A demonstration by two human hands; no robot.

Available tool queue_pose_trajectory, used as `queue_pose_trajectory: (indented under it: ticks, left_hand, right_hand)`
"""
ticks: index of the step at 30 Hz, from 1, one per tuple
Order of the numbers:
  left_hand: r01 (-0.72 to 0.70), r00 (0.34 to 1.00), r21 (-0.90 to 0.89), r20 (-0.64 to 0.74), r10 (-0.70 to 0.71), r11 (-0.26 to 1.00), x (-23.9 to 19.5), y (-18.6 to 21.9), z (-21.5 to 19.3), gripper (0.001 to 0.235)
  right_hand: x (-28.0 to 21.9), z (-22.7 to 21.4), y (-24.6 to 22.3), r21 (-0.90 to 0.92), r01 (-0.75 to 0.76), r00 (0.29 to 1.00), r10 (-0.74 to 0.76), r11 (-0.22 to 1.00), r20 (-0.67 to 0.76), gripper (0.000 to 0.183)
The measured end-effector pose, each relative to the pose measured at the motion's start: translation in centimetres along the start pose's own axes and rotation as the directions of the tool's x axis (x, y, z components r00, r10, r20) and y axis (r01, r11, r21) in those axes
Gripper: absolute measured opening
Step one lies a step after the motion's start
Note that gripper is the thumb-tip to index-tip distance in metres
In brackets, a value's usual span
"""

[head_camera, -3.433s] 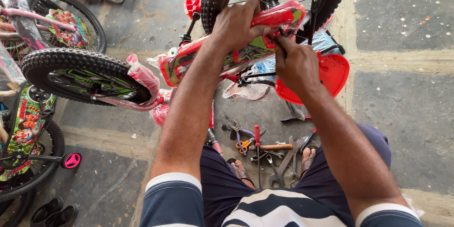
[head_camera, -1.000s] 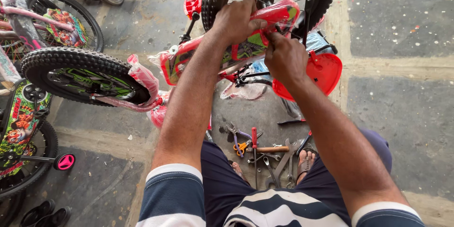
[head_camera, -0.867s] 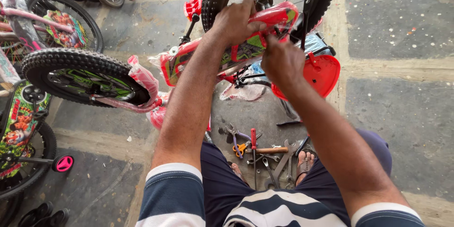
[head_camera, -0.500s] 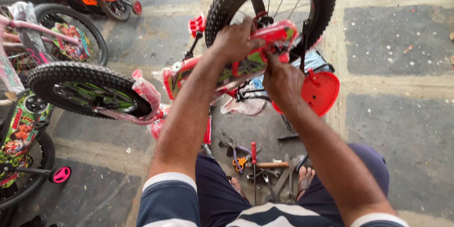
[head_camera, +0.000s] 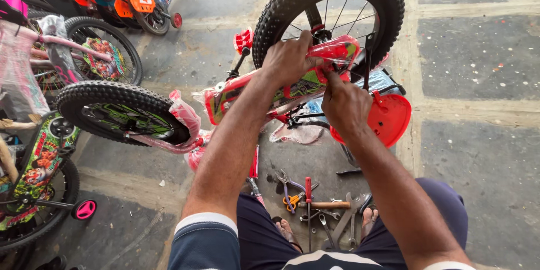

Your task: The person sits on the ground and uses a small metal tool to scrape and adjust the red plastic chain guard on a child's bicycle. They repeatedly scrape the surface and edges of the guard, occasionally repositioning their hands and the tool.

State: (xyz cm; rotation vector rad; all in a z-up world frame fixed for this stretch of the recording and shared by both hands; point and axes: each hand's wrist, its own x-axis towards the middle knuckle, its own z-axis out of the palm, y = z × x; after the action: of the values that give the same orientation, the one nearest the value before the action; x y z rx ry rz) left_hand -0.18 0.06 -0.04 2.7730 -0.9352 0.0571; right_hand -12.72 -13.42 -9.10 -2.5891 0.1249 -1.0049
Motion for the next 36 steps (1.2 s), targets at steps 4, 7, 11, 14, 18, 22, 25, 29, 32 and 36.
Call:
queue_pose_trajectory:
  ticks: [4,7,11,14,18,22,25,29,32,36]
  left_hand:
    - [-0.098,0.994,-0.029,-0.060,0.096,0.995,0.1,-0.4,0.1,0.058]
    - [-0.104,0.995,-0.061,-0.001,0.104,0.993,1.2,-0.8,0.3,0.059]
    - [-0.118,0.993,-0.109,-0.009,0.118,0.987,2.1,-1.5,0.8,0.060]
    - [-0.098,0.995,-0.091,-0.011,0.097,0.991,2.2,-1.8,1.5,0.062]
    - [-0.109,0.994,-0.040,-0.034,0.108,0.993,2.3,-1.9,1.8,0.062]
    - [-0.089,0.995,-0.027,-0.040,0.088,0.996,1.8,-1.6,2.1,0.062]
    - [-0.072,0.997,-0.001,-0.033,0.072,0.997,1.7,-1.4,2.3,0.063]
    - [-0.079,0.996,0.002,-0.050,0.079,0.997,1.8,-1.2,2.4,0.063]
    - [-0.073,0.996,0.032,-0.047,0.075,0.997,1.8,-1.0,2.3,0.065]
    - [-0.043,0.999,0.049,-0.027,0.045,0.998,1.5,-0.4,2.1,0.067]
  right_hand:
    - [-0.3,0.6,-0.8,0.043,-0.068,0.998,0.068,0.997,-0.003,0.028]
    - [-0.5,0.7,-1.0,0.108,-0.104,0.994,0.106,0.989,-0.014,0.027]
    - [-0.5,0.1,-0.5,0.251,-0.143,0.988,0.154,0.957,-0.027,0.024]
    - [-0.5,0.4,-0.8,0.242,-0.165,0.985,0.173,0.956,-0.013,0.024]
    - [-0.1,0.7,-0.7,0.342,-0.196,0.980,0.194,0.919,0.038,0.023]
    - [-0.2,0.3,-0.1,0.293,-0.244,0.968,0.213,0.924,0.134,0.024]
    - [-0.5,-0.2,0.4,0.280,-0.191,0.982,0.178,0.941,0.069,0.024]
    - [-0.1,-0.1,0.3,0.146,-0.092,0.996,0.089,0.985,0.025,0.021]
    - [1.1,0.0,0.1,0.039,-0.070,0.982,0.062,0.997,0.178,0.020]
    - [1.1,-0.4,0.3,0.012,-0.033,0.969,0.029,0.999,0.243,0.023]
